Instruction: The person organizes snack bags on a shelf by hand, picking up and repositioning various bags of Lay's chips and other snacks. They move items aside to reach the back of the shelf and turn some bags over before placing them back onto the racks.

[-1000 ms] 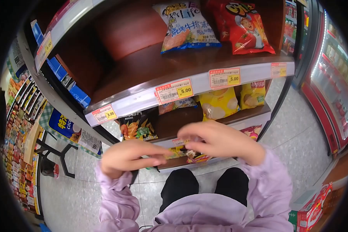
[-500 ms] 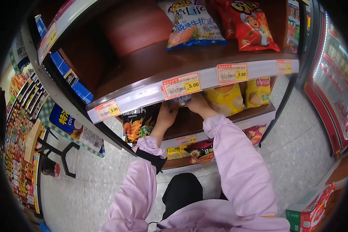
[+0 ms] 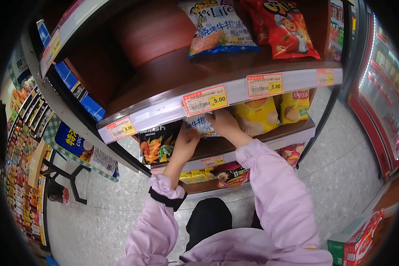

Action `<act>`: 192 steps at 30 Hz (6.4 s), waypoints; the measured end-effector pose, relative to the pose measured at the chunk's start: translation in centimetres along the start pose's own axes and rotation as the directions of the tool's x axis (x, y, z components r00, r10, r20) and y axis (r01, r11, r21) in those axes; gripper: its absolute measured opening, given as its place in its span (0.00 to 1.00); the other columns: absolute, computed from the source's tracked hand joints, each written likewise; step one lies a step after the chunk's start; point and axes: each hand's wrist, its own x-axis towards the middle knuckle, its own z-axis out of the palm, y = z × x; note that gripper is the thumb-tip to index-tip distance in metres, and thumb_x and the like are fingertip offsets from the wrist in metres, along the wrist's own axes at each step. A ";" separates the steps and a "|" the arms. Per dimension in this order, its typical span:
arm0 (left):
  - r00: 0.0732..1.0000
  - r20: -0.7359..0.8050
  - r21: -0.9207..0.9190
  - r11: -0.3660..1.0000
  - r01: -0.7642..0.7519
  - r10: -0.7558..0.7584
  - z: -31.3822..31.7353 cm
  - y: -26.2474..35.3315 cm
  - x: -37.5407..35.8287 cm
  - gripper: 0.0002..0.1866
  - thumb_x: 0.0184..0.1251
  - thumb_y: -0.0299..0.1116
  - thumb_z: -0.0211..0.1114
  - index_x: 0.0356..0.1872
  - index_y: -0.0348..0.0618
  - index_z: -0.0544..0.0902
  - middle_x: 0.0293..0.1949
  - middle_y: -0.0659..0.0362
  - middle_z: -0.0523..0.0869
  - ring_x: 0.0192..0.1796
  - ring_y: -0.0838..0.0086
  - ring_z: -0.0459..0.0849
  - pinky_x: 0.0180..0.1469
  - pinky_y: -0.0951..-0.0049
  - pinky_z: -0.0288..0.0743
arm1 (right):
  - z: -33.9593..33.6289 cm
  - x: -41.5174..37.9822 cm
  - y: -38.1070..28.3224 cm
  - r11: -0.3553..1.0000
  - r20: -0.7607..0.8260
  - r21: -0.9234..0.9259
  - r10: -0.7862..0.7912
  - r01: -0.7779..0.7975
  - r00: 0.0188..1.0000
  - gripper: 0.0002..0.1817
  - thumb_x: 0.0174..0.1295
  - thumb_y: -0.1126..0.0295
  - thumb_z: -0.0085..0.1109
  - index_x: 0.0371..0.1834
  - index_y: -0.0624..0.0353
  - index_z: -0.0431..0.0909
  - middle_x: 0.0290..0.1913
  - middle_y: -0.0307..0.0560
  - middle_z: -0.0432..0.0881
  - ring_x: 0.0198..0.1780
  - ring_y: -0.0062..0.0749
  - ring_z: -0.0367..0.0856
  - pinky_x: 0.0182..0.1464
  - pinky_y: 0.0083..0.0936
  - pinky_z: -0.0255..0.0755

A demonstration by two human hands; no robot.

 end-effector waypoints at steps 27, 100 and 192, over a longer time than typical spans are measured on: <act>0.913 0.322 -0.409 0.834 0.372 -0.250 0.9 11.4 -14.1 0.37 0.50 0.24 0.66 0.59 0.35 0.53 0.52 0.54 0.70 0.54 0.73 0.70 0.55 0.73 0.65 | -13.1 -19.0 -7.0 0.557 0.435 0.629 0.326 -0.542 0.839 0.19 0.56 0.81 0.53 0.52 0.69 0.64 0.49 0.48 0.73 0.49 0.25 0.74 0.50 0.20 0.68; 0.900 -0.433 0.543 0.811 0.218 0.049 -10.4 0.5 -6.2 0.32 0.56 0.36 0.61 0.57 0.30 0.59 0.41 0.42 0.73 0.43 0.55 0.75 0.42 0.65 0.72 | 12.6 -0.5 -6.9 0.759 0.316 0.609 0.037 -0.232 0.948 0.25 0.40 0.60 0.69 0.40 0.64 0.74 0.36 0.48 0.80 0.39 0.33 0.79 0.43 0.24 0.70; 0.955 -0.077 0.317 0.901 0.296 -0.287 -15.7 21.4 15.7 0.09 0.49 0.37 0.62 0.27 0.43 0.79 0.26 0.56 0.80 0.22 0.75 0.73 0.27 0.72 0.68 | -4.7 19.6 -20.9 0.925 0.112 -0.380 0.067 -0.019 0.992 0.14 0.42 0.71 0.54 0.34 0.64 0.79 0.40 0.59 0.78 0.44 0.46 0.78 0.43 0.32 0.72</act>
